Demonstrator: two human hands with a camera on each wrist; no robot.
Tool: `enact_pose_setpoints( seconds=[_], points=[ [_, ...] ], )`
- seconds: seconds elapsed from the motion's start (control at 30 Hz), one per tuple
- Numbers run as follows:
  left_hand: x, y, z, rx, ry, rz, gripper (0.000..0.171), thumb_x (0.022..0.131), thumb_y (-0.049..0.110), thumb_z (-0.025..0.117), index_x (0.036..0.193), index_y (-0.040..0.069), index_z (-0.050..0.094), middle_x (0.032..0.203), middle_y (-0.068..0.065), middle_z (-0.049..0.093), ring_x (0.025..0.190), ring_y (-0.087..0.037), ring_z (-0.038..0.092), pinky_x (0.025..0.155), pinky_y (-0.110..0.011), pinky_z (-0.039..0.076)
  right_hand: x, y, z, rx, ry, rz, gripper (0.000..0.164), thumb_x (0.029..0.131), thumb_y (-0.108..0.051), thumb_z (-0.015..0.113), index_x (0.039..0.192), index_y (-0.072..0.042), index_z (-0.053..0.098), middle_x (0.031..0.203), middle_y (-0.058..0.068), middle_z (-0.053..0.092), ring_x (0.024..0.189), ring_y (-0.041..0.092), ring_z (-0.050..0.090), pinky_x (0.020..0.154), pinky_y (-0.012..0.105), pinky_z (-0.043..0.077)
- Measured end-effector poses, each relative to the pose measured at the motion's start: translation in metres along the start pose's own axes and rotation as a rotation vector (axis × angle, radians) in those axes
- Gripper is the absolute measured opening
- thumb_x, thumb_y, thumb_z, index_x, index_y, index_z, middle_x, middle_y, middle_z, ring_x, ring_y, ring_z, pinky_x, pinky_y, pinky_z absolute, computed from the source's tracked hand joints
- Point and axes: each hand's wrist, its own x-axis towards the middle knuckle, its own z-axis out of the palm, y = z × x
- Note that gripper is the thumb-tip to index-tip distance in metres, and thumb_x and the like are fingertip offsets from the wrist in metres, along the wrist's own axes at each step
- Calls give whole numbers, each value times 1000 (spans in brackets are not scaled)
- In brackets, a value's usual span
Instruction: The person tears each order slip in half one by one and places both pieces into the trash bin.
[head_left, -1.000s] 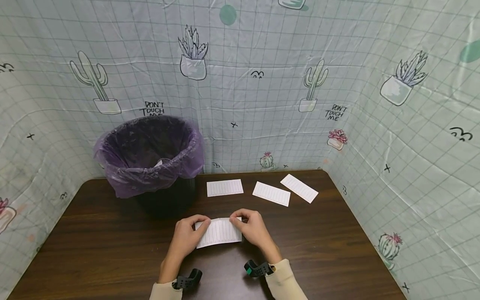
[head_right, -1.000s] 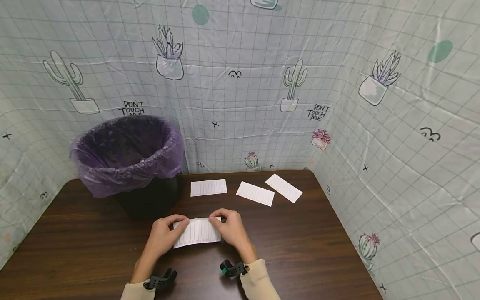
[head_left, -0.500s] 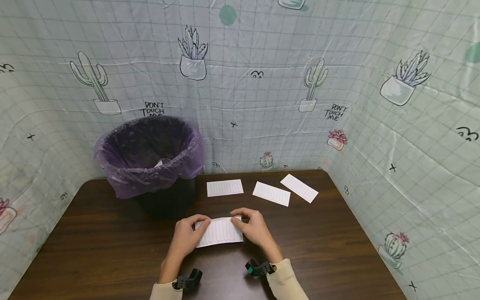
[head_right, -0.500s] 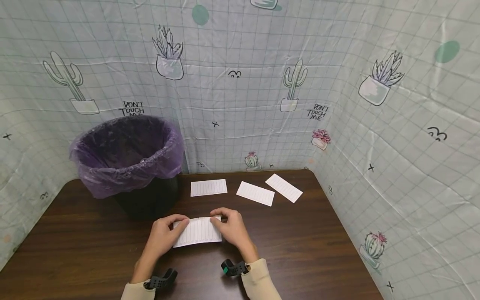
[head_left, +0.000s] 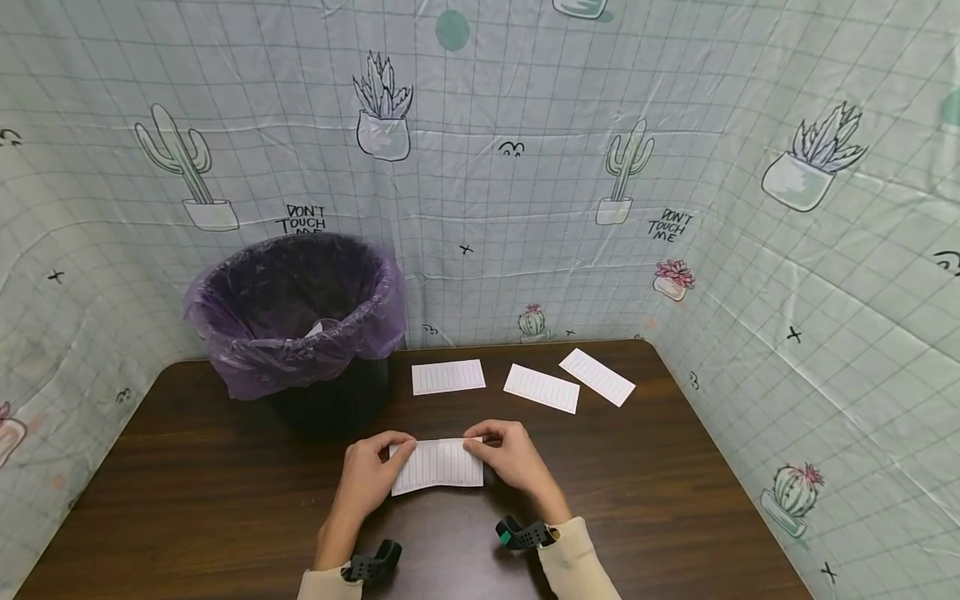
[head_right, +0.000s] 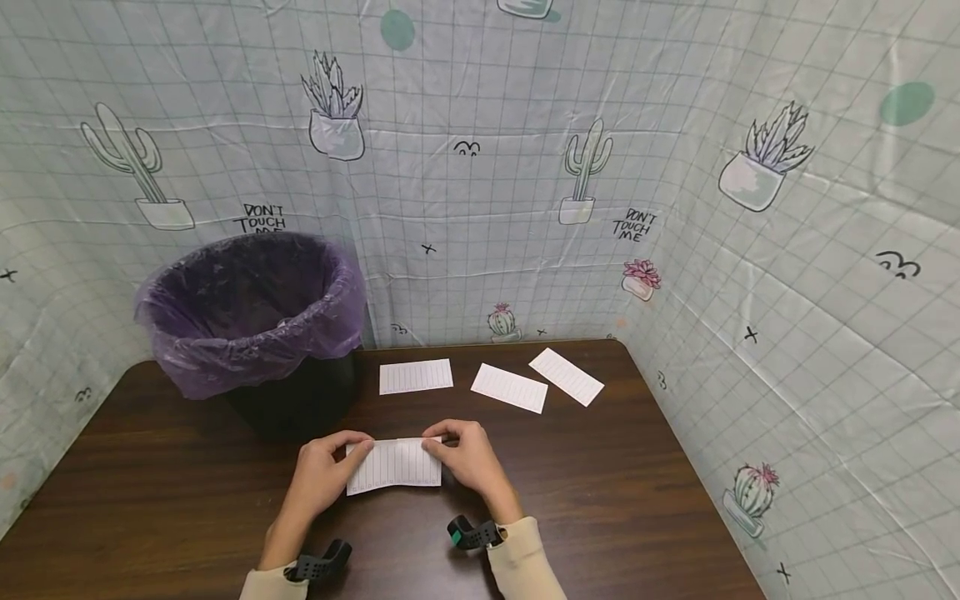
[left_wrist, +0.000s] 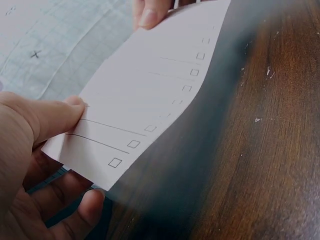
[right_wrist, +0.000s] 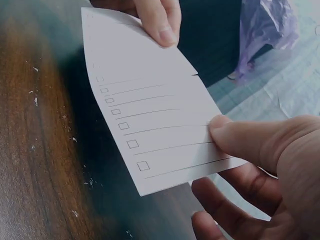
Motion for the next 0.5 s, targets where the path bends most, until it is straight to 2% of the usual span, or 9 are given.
enact_pose_setpoints(
  seconds=[0.3,0.5],
  points=[
    [2,-1,4,-7,21,-2,7,92,13,77,94,8,80,68,2,60,61,-4,43,58,-22,37,2,0,4,13,80,18,4,92,-9,76,93,-6,78,90,8,78,85,20,73,77,24,56],
    [1,2,3,-15,25,-23,7,93,13,76,94,7,80,74,0,64,65,-7,46,60,-22,37,2,-2,5,15,94,16,3,92,-8,76,92,-6,78,88,8,77,84,17,71,77,23,56]
  ],
)
